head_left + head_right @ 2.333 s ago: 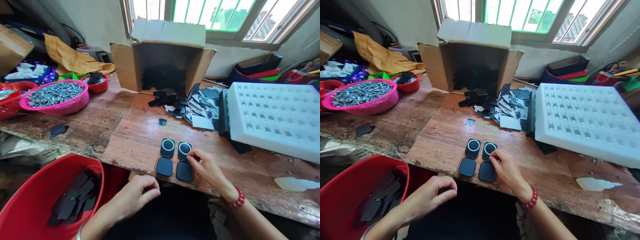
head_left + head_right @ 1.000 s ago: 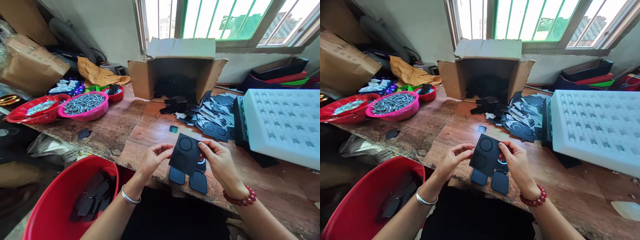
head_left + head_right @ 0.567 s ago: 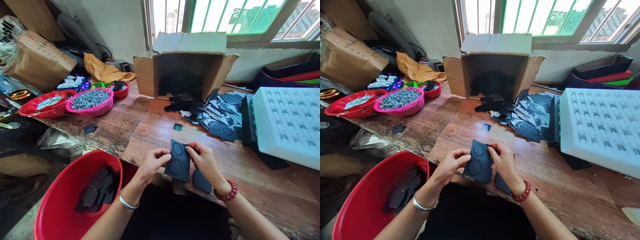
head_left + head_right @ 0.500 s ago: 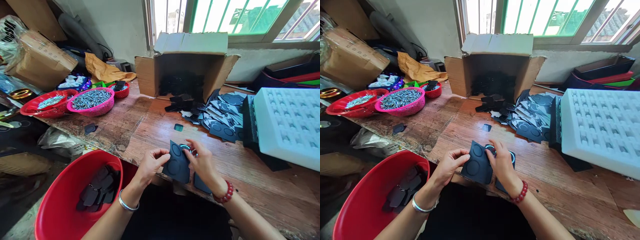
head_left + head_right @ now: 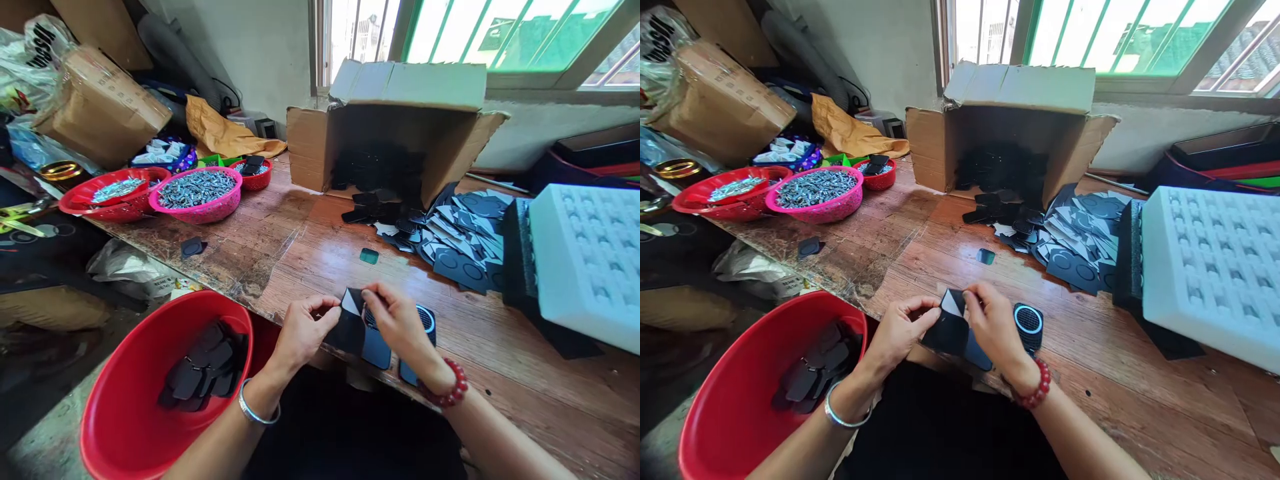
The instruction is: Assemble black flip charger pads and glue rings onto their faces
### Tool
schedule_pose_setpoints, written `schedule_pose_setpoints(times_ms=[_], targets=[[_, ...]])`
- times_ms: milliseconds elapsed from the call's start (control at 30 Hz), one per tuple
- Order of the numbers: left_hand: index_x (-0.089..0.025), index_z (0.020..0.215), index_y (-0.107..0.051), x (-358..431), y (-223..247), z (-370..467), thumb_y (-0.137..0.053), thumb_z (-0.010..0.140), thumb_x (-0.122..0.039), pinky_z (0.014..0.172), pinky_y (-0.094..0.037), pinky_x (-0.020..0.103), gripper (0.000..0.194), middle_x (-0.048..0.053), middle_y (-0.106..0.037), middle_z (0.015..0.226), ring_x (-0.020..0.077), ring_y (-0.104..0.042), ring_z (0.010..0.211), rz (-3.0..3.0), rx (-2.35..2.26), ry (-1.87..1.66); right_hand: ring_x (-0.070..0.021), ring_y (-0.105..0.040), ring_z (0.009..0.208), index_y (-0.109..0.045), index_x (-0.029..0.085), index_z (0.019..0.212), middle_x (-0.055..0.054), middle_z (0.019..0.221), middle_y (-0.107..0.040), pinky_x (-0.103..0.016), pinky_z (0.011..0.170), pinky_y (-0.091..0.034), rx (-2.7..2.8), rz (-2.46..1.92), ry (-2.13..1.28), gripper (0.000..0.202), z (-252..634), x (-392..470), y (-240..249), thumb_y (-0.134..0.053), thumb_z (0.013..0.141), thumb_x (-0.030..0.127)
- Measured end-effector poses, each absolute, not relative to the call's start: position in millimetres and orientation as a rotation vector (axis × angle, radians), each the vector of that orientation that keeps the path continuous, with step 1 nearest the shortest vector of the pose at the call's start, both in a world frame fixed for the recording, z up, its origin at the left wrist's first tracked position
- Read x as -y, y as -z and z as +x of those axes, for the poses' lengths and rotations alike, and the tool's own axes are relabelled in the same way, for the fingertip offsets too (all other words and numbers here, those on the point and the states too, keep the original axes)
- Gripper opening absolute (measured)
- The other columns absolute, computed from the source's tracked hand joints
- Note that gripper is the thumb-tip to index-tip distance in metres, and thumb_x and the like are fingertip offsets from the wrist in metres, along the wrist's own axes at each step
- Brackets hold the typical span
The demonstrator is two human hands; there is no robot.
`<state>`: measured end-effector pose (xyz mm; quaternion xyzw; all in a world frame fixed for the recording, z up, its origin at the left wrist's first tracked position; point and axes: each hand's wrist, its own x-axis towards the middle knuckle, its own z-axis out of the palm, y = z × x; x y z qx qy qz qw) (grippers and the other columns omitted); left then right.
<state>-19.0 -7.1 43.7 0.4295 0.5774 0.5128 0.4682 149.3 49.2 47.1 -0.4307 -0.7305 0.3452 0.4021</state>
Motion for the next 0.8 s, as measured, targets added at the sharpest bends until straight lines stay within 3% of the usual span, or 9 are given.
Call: schedule_pose_setpoints(times_ms=[100, 167, 267, 367, 433, 500, 633, 700, 800], targets=[[-0.015, 0.076, -0.077, 2.8, -36.9, -27.4, -0.074, 0.065, -0.03, 0.063, -0.048, 0.025, 0.018, 0.002, -0.071, 0.069, 0.0153, -0.062, 0.063, 0.943, -1.427, -1.284, -0.0106, -0.044, 0.045, -0.061, 0.019, 0.072, 0.004, 0.051, -0.049, -0.023, 0.042, -0.034, 1.568, -1.209, -1.068, 0.025, 164.2, -67.8, -42.3, -0.06, 0.085, 0.04], [-0.015, 0.074, -0.076, -0.8, -31.5, -34.0, -0.076, 0.063, -0.03, 0.063, -0.048, 0.024, 0.019, 0.001, -0.071, 0.068, 0.0147, -0.062, 0.063, 0.889, -1.445, -1.32, -0.0096, -0.043, 0.044, -0.061, 0.018, 0.074, 0.005, 0.052, -0.05, -0.022, 0.04, -0.033, 1.386, -1.21, -1.095, 0.029, 174.7, -79.1, -39.7, -0.066, 0.08, 0.046], [-0.015, 0.075, -0.075, -5.3, -22.4, -42.3, -0.075, 0.064, -0.032, 0.061, -0.047, 0.023, 0.02, 0.001, -0.07, 0.068, 0.0141, -0.061, 0.063, 0.846, -1.479, -1.368, -0.0114, -0.054, 0.048, -0.06, 0.019, 0.079, 0.003, 0.058, -0.057, -0.024, 0.046, -0.046, 1.15, -1.139, -1.061, 0.032, 183.3, -87.7, -41.3, -0.071, 0.077, 0.048], [-0.015, 0.078, -0.074, -7.8, -15.3, -43.2, -0.073, 0.066, -0.035, 0.061, -0.049, 0.024, 0.023, 0.002, -0.071, 0.071, 0.0153, -0.063, 0.065, 0.819, -1.485, -1.395, -0.0168, -0.069, 0.07, -0.06, 0.02, 0.085, -0.002, 0.078, -0.068, -0.036, 0.072, -0.06, 1.069, -1.029, -1.008, 0.024, 175.4, -77.8, -52.0, -0.068, 0.085, 0.042], [-0.015, 0.08, -0.074, -8.9, -12.9, -38.4, -0.073, 0.066, -0.037, 0.062, -0.05, 0.025, 0.025, 0.003, -0.072, 0.073, 0.0158, -0.064, 0.067, 0.819, -1.476, -1.394, -0.0196, -0.071, 0.084, -0.063, 0.022, 0.091, -0.004, 0.091, -0.071, -0.041, 0.084, -0.059, 1.152, -0.976, -0.991, 0.014, 160.3, -59.6, -60.8, -0.062, 0.091, 0.036], [-0.015, 0.078, -0.073, -9.9, -11.8, -31.7, -0.073, 0.066, -0.036, 0.063, -0.051, 0.026, 0.024, 0.003, -0.071, 0.073, 0.0161, -0.064, 0.067, 0.833, -1.465, -1.385, -0.0206, -0.071, 0.089, -0.066, 0.025, 0.098, -0.004, 0.096, -0.072, -0.04, 0.084, -0.059, 1.369, -0.923, -0.934, 0.011, 141.2, -35.9, -66.3, -0.056, 0.096, 0.029], [-0.018, 0.076, -0.071, -12.1, -10.0, -27.1, -0.074, 0.067, -0.038, 0.067, -0.052, 0.028, 0.022, 0.002, -0.07, 0.073, 0.0177, -0.064, 0.07, 0.856, -1.465, -1.38, -0.0211, -0.065, 0.099, -0.068, 0.026, 0.108, -0.005, 0.105, -0.073, -0.039, 0.087, -0.056, 1.971, -0.573, -0.554, 0.025, 114.4, 3.3, -60.9, -0.054, 0.094, 0.012], [-0.019, 0.081, -0.07, -12.6, -9.2, -31.6, -0.075, 0.068, -0.042, 0.066, -0.051, 0.028, 0.027, 0.001, -0.069, 0.073, 0.0176, -0.064, 0.069, 0.852, -1.483, -1.382, -0.0236, -0.061, 0.106, -0.066, 0.024, 0.119, -0.007, 0.117, -0.072, -0.042, 0.092, -0.055, 2.188, -0.508, -0.44, 0.031, 115.1, 11.5, -53.5, -0.06, 0.09, 0.012], [-0.019, 0.086, -0.07, -10.4, -10.8, -38.2, -0.075, 0.067, -0.048, 0.067, -0.052, 0.028, 0.035, 0.001, -0.069, 0.075, 0.0172, -0.066, 0.07, 0.811, -1.463, -1.386, -0.0286, -0.052, 0.125, -0.062, 0.022, 0.128, -0.012, 0.14, -0.058, -0.049, 0.101, -0.049, 2.18, -0.718, -0.394, 0.04, 130.5, 8.6, -42.1, -0.063, 0.088, 0.017]])
